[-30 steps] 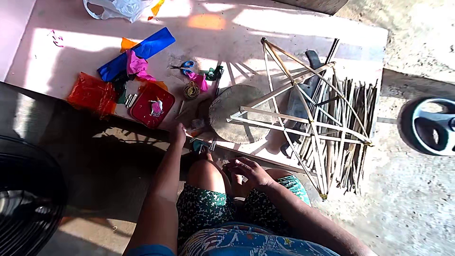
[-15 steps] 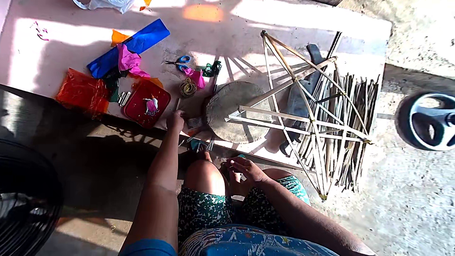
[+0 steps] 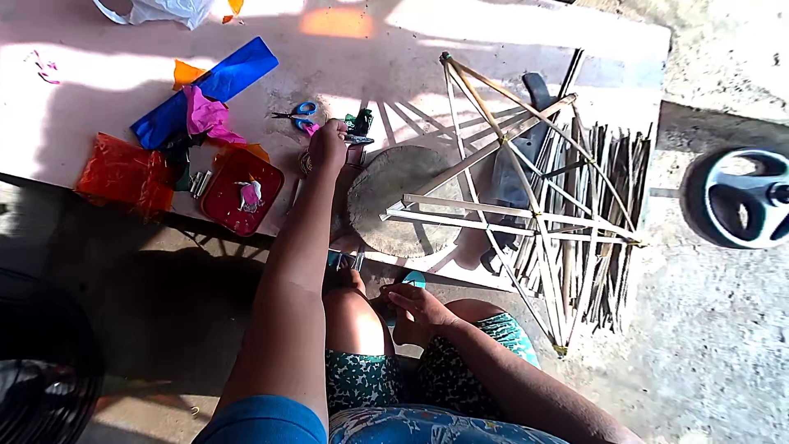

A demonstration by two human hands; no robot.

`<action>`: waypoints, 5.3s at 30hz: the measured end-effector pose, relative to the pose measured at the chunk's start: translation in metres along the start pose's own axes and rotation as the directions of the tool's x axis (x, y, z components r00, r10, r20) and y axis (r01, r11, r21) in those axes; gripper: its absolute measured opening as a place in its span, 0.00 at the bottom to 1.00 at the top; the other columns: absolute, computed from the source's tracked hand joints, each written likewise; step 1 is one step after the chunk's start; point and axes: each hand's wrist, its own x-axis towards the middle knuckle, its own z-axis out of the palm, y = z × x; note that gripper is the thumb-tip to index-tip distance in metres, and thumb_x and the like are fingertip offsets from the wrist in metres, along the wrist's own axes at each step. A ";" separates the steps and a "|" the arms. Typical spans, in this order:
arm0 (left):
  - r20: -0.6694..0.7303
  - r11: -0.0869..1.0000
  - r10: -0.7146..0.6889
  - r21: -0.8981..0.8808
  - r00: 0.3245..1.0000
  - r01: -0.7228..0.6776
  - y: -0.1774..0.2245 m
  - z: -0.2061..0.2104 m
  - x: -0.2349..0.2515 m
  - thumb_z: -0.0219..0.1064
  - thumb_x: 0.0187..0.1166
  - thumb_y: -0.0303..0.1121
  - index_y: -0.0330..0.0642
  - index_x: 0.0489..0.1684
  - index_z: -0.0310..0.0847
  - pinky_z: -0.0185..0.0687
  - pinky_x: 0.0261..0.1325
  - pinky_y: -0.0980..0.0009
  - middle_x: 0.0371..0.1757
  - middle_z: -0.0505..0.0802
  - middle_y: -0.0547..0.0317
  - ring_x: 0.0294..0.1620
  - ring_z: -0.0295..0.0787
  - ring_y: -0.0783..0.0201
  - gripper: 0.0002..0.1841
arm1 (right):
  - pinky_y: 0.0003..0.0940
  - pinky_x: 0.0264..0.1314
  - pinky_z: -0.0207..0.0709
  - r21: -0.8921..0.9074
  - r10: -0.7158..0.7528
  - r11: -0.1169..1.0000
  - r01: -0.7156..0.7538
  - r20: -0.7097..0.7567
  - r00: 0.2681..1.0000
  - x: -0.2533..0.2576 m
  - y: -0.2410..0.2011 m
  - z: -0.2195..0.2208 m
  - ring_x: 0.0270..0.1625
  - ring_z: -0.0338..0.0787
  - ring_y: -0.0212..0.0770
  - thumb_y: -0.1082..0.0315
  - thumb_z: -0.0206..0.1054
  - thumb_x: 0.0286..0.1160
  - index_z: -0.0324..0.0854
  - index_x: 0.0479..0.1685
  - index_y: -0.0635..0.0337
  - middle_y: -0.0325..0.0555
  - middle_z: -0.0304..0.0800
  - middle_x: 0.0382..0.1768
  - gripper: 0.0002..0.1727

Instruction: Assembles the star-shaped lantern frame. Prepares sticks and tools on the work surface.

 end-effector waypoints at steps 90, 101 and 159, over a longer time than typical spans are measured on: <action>0.109 0.841 0.528 -0.206 0.842 -0.501 0.136 -0.067 -0.402 0.73 0.77 0.27 0.32 0.30 0.92 0.81 0.73 0.63 0.70 0.90 0.52 0.71 0.86 0.66 0.07 | 0.25 0.57 0.86 -0.151 -0.837 0.497 0.854 -0.341 0.427 -0.235 -0.091 0.035 0.50 0.91 0.27 0.76 0.68 0.77 0.86 0.46 0.66 0.44 0.92 0.51 0.05; -0.024 0.799 0.570 -0.216 0.822 -0.561 0.136 -0.059 -0.403 0.64 0.78 0.24 0.32 0.23 0.88 0.80 0.73 0.62 0.66 0.92 0.51 0.69 0.87 0.65 0.12 | 0.28 0.59 0.85 -0.331 -0.911 0.367 0.869 -0.317 0.264 -0.228 -0.093 0.039 0.50 0.90 0.30 0.76 0.67 0.75 0.85 0.44 0.68 0.46 0.91 0.47 0.05; 0.362 0.377 -0.341 -0.793 0.868 0.479 0.022 -0.014 -0.310 0.47 0.96 0.36 0.36 0.49 0.76 0.86 0.33 0.75 0.30 0.89 0.55 0.25 0.87 0.68 0.15 | 0.37 0.47 0.78 -0.421 -0.273 0.865 0.273 0.063 0.960 -0.101 -0.054 0.033 0.35 0.81 0.37 0.62 0.62 0.88 0.83 0.56 0.71 0.53 0.87 0.40 0.17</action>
